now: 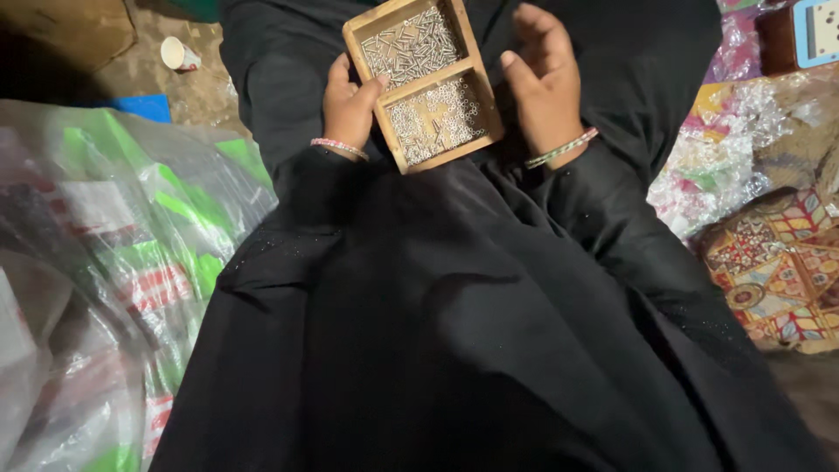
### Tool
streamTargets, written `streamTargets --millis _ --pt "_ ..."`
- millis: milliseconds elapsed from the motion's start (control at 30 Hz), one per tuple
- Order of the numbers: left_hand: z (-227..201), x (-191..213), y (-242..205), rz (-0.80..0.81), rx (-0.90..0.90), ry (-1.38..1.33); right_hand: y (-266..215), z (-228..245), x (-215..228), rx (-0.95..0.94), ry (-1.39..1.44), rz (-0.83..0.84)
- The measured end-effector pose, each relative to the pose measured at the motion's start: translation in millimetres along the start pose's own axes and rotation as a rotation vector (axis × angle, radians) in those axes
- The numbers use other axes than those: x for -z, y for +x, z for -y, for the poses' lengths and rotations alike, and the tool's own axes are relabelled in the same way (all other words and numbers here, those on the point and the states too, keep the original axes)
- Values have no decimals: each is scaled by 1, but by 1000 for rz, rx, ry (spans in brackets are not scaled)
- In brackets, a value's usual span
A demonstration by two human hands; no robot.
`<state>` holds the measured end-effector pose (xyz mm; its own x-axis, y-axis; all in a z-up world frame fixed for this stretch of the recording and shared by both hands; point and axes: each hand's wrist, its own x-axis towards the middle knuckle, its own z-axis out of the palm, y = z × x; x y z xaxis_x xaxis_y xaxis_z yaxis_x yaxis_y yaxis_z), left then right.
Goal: The person sits on the floor and assembles electrical socket plates by inserting small metal fasteners into the back of the plates using both hands. The person handles multiple blue and white socket plates and a wooden box containing fasteners.
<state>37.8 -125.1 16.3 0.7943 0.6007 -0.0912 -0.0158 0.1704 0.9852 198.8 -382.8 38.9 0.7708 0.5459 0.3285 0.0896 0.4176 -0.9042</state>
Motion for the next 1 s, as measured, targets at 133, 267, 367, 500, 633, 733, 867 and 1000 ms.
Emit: streamTargets --millis 133,267,367,500,633,733,867,1000 --pt "-14 -5 6 -26 -12 30 8 -9 11 -427 103 -19" --pt "-50 -22 3 -10 -16 72 5 0 -1 -599 173 150" --pt "-68 -34 13 33 -26 192 4 -9 -8 -453 360 98" --pt "-78 -21 36 120 95 428 1 -28 -15 -419 467 14" --pt "-85 10 81 34 133 671 5 -29 -15 -408 453 -59" --pt "-82 40 116 -79 -214 1384 1 -26 -14 -440 435 -95" --pt "-82 78 149 -25 117 1780 4 -27 -14 -402 371 -98" --pt "-50 90 147 174 483 1905 -1 -24 -6 -418 427 -83"
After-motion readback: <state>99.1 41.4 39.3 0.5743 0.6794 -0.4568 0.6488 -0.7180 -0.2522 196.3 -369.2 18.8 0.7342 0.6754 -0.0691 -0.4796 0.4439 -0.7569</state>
